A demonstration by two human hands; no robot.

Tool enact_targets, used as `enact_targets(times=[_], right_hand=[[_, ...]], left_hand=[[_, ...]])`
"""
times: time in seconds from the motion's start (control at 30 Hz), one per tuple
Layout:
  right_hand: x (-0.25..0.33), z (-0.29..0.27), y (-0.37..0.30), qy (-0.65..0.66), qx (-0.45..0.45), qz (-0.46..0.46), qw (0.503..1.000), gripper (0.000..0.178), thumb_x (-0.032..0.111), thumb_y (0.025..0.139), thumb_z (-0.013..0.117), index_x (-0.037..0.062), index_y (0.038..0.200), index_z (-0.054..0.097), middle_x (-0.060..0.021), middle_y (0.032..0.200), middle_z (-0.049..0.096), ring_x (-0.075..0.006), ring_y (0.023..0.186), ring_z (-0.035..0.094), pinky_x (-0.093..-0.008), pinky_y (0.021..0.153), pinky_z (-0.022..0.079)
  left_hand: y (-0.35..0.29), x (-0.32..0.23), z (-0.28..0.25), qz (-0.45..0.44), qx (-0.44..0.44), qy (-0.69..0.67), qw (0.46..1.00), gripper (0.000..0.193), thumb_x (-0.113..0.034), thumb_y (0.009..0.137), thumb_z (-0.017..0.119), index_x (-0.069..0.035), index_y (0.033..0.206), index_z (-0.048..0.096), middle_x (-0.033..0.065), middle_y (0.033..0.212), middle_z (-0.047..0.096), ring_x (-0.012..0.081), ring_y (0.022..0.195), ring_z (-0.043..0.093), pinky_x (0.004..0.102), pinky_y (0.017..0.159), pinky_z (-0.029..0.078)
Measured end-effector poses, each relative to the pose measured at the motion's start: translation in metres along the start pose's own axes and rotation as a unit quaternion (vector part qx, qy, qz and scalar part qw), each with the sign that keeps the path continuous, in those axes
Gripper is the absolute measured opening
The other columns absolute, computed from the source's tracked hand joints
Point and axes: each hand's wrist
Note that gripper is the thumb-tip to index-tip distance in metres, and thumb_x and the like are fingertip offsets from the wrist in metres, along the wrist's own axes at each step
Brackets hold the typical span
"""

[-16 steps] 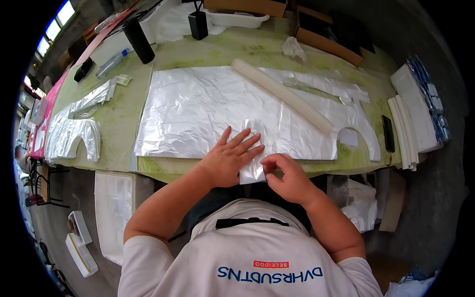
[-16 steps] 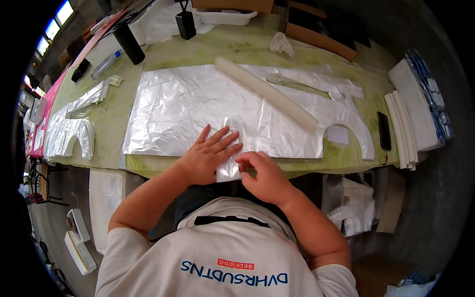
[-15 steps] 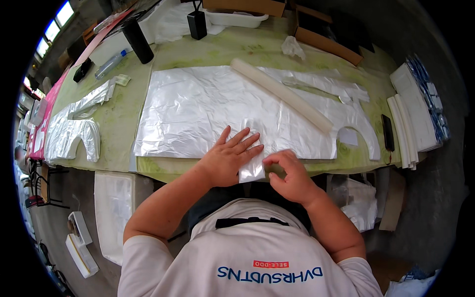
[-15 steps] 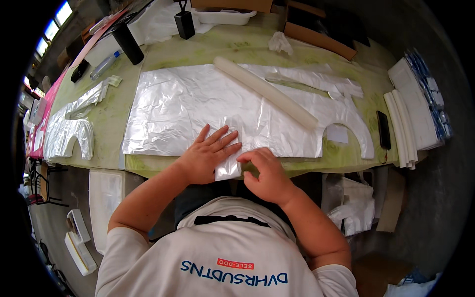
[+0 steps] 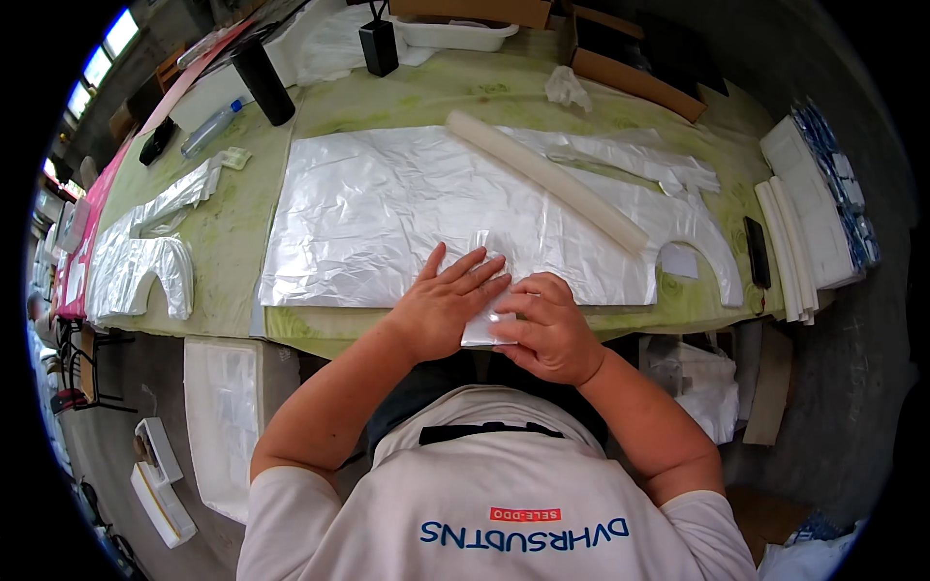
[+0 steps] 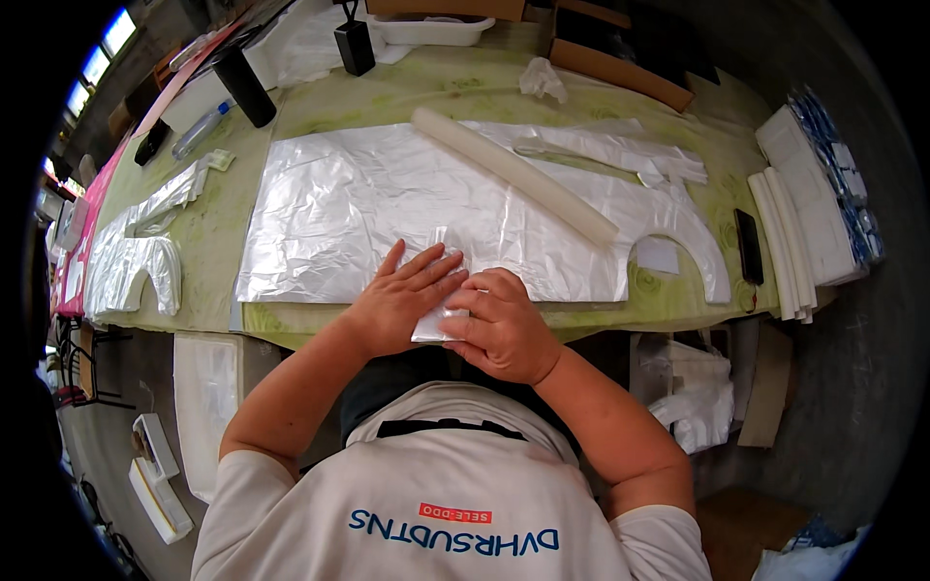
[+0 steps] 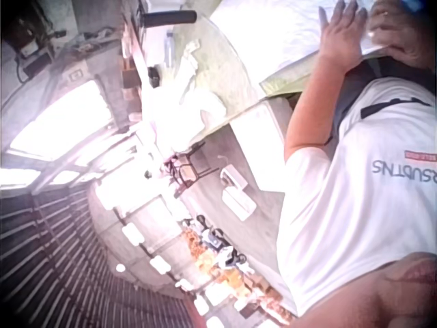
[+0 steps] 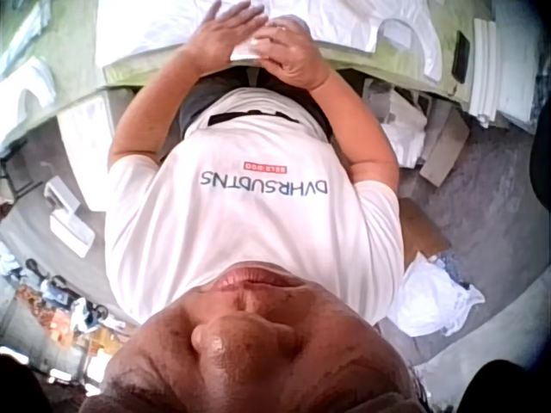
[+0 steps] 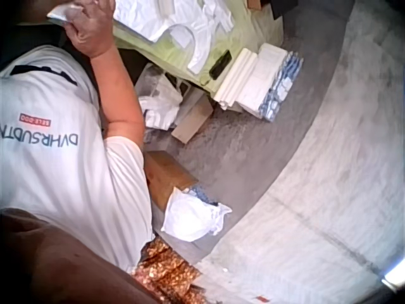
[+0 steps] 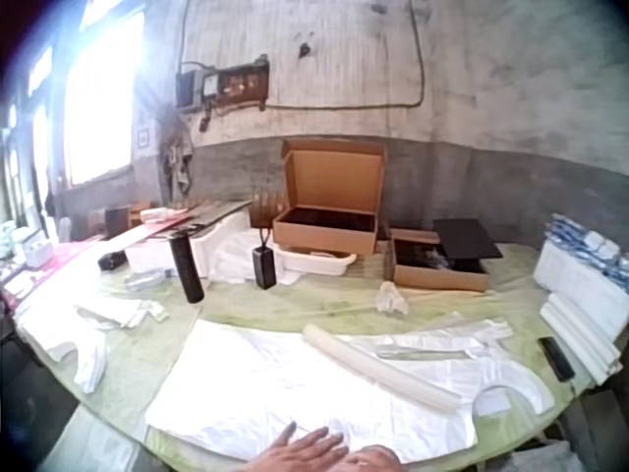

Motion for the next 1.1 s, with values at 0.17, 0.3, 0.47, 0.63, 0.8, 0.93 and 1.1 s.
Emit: enact_targets(times=[0.17, 0.3, 0.47, 0.63, 0.8, 0.93, 1.1], right_hand=[[-0.01, 0.005, -0.01, -0.017, 0.043, -0.018, 0.999, 0.041, 0.009, 0.07, 0.081, 0.0162, 0.109, 0.072, -0.0027, 0.111, 0.067, -0.0299, 0.109, 0.056, -0.0525, 0.101, 0.042], [-0.003, 0.003, 0.002, -0.01, 0.017, 0.044, 0.999, 0.044, 0.01, 0.073, 0.078, 0.0138, 0.116, 0.071, -0.0042, 0.112, 0.066, -0.0304, 0.108, 0.057, -0.0501, 0.101, 0.041], [-0.021, 0.006, 0.004, -0.052, 0.012, 0.153, 0.987, 0.036, 0.009, 0.072, 0.075, 0.0126, 0.107, 0.07, -0.0062, 0.099, 0.069, -0.031, 0.1, 0.059, -0.0458, 0.094, 0.043], [-0.036, 0.009, 0.006, -0.055, 0.037, 0.166, 0.984, 0.022, 0.009, 0.074, 0.075, 0.0114, 0.094, 0.067, -0.0042, 0.091, 0.067, -0.0293, 0.092, 0.06, -0.0439, 0.086, 0.044], [-0.039, 0.024, 0.006, -0.133, -0.015, 0.196, 0.971, 0.014, 0.023, 0.085, 0.073, 0.0095, 0.086, 0.069, -0.0056, 0.088, 0.066, -0.0297, 0.091, 0.059, -0.044, 0.084, 0.044], [-0.039, 0.03, 0.011, -0.199, 0.012, 0.239, 0.95, 0.025, 0.032, 0.09, 0.07, 0.008, 0.083, 0.071, -0.0068, 0.09, 0.064, -0.0298, 0.093, 0.057, -0.0446, 0.086, 0.043], [-0.031, 0.024, 0.018, -0.218, 0.067, 0.249, 0.941, 0.023, 0.031, 0.089, 0.07, 0.0084, 0.084, 0.071, -0.0072, 0.096, 0.064, -0.0293, 0.097, 0.057, -0.0447, 0.089, 0.042]], left_hand=[[0.0, -0.002, 0.006, 0.009, -0.078, 0.018, 0.997, 0.066, -0.005, 0.079, 0.064, -0.013, 0.144, 0.056, 0.0073, 0.155, 0.048, 0.0283, 0.148, 0.038, 0.0555, 0.122, 0.023], [-0.006, 0.004, 0.014, -0.018, -0.28, -0.078, 0.957, 0.037, 0.003, 0.073, 0.068, -0.011, 0.107, 0.074, 0.0042, 0.111, 0.069, 0.0278, 0.109, 0.062, 0.046, 0.099, 0.048], [-0.005, 0.008, 0.015, -0.052, -0.269, -0.103, 0.956, 0.022, -0.001, 0.08, 0.069, -0.012, 0.098, 0.075, 0.0029, 0.102, 0.072, 0.0273, 0.104, 0.065, 0.0448, 0.1, 0.048], [-0.003, 0.006, 0.014, -0.08, -0.267, -0.126, 0.952, 0.018, -0.002, 0.08, 0.07, -0.008, 0.097, 0.071, 0.0058, 0.1, 0.072, 0.0295, 0.102, 0.065, 0.0442, 0.097, 0.049], [0.0, 0.005, 0.027, -0.166, -0.308, -0.175, 0.921, 0.026, -0.001, 0.081, 0.07, -0.003, 0.104, 0.06, 0.0088, 0.095, 0.07, 0.0329, 0.104, 0.065, 0.0462, 0.091, 0.049], [0.006, 0.006, 0.028, -0.181, -0.288, -0.15, 0.928, 0.032, -0.005, 0.081, 0.073, -0.003, 0.107, 0.055, 0.0082, 0.096, 0.067, 0.0335, 0.107, 0.063, 0.049, 0.097, 0.045], [0.009, 0.005, 0.03, -0.116, -0.304, -0.048, 0.945, 0.047, -0.014, 0.082, 0.075, -0.004, 0.124, 0.056, 0.0139, 0.13, 0.059, 0.0347, 0.134, 0.049, 0.0555, 0.111, 0.034]])
Point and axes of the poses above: each hand's wrist, its own y-axis towards the middle knuckle, its own z-axis out of the palm, x = y × z
